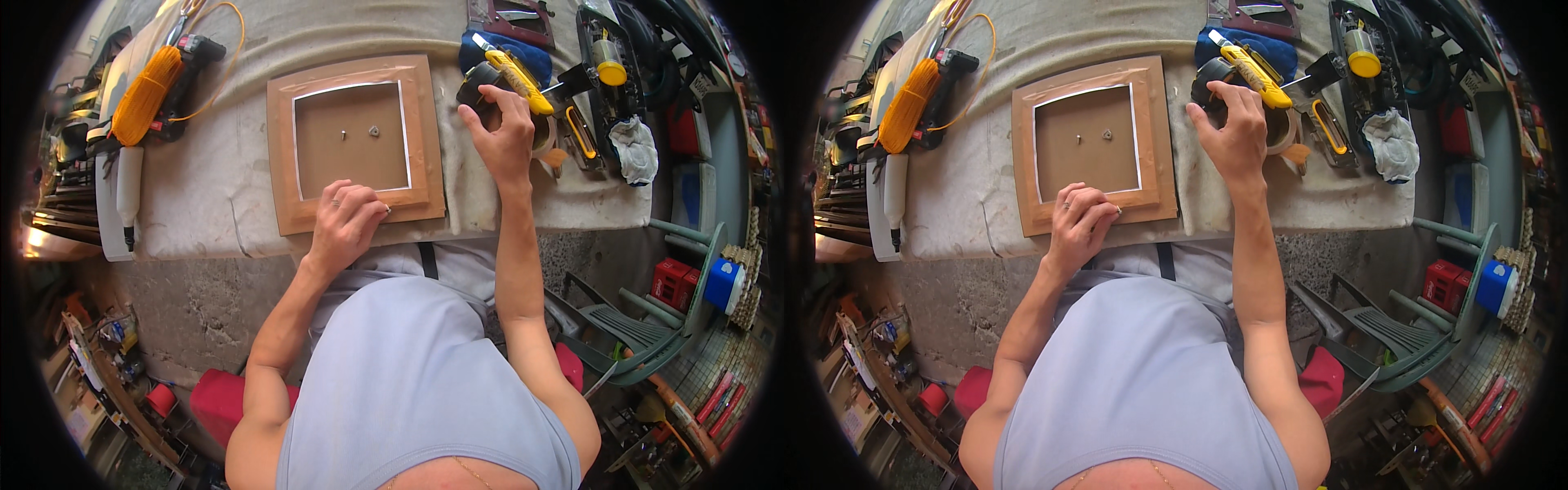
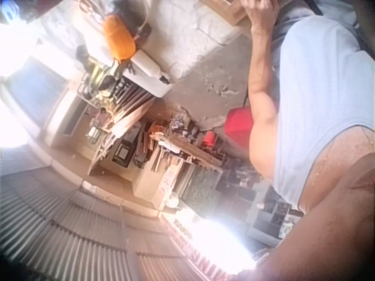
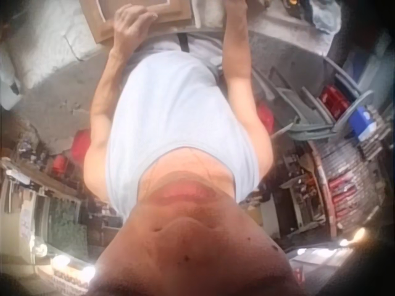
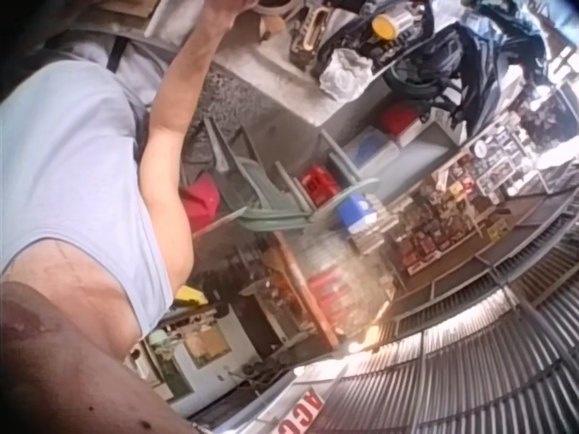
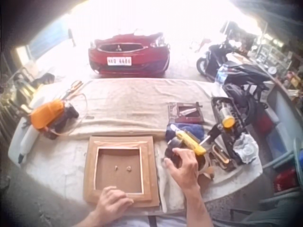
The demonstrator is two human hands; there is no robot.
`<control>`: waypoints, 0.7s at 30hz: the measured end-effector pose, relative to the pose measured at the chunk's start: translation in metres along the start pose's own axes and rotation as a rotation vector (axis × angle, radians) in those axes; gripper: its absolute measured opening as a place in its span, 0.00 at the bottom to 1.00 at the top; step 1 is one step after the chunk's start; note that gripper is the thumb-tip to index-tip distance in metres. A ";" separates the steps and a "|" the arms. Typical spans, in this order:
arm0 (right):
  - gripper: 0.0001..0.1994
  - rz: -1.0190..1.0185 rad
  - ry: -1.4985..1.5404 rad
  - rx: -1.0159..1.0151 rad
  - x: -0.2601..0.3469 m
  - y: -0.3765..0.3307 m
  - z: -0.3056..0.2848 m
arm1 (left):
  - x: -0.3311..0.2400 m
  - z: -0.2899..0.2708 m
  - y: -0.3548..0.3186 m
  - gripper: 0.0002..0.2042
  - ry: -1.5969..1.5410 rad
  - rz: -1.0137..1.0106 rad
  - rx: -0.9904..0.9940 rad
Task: The person assembles a wooden picture frame by attaching metal hanging hardware to the back. They use a cordless drill to drive screws into the frame and then thread a yellow cord through the installed hardware.
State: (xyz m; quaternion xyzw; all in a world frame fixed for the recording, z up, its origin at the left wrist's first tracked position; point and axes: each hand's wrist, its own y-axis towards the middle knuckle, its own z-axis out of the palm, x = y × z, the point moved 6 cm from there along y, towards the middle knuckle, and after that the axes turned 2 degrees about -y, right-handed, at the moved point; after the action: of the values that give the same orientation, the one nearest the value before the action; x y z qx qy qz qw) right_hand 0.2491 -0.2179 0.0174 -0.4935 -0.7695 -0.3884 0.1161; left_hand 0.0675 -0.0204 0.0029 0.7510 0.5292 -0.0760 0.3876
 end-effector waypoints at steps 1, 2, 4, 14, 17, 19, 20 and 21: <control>0.19 0.016 0.007 0.009 0.000 0.000 0.000 | 0.000 0.000 0.001 0.07 -0.002 -0.002 0.012; 0.18 0.031 0.013 0.017 -0.001 0.000 0.001 | 0.000 0.001 0.001 0.07 -0.004 -0.005 0.023; 0.18 0.016 0.005 0.002 -0.003 -0.001 0.001 | 0.002 0.001 0.000 0.07 -0.013 -0.021 0.055; 0.19 -0.011 0.004 -0.004 0.001 0.000 0.000 | 0.002 0.001 -0.008 0.07 -0.022 -0.217 0.146; 0.19 -0.012 0.003 -0.007 0.000 0.000 -0.001 | 0.000 0.001 -0.007 0.07 -0.020 -0.221 0.156; 0.19 -0.012 0.007 -0.006 0.000 0.000 -0.001 | 0.000 0.000 -0.005 0.07 -0.008 -0.219 0.171; 0.19 -0.011 0.009 -0.006 0.000 0.000 -0.001 | 0.000 0.001 -0.004 0.07 -0.004 -0.220 0.179; 0.19 -0.012 0.010 -0.006 0.000 0.000 -0.001 | 0.000 0.001 -0.004 0.07 0.001 -0.221 0.187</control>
State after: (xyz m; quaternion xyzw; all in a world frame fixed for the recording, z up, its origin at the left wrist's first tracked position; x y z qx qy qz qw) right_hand 0.2484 -0.2185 0.0180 -0.4874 -0.7707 -0.3937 0.1162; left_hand 0.0646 -0.0207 0.0004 0.7209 0.5996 -0.1667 0.3051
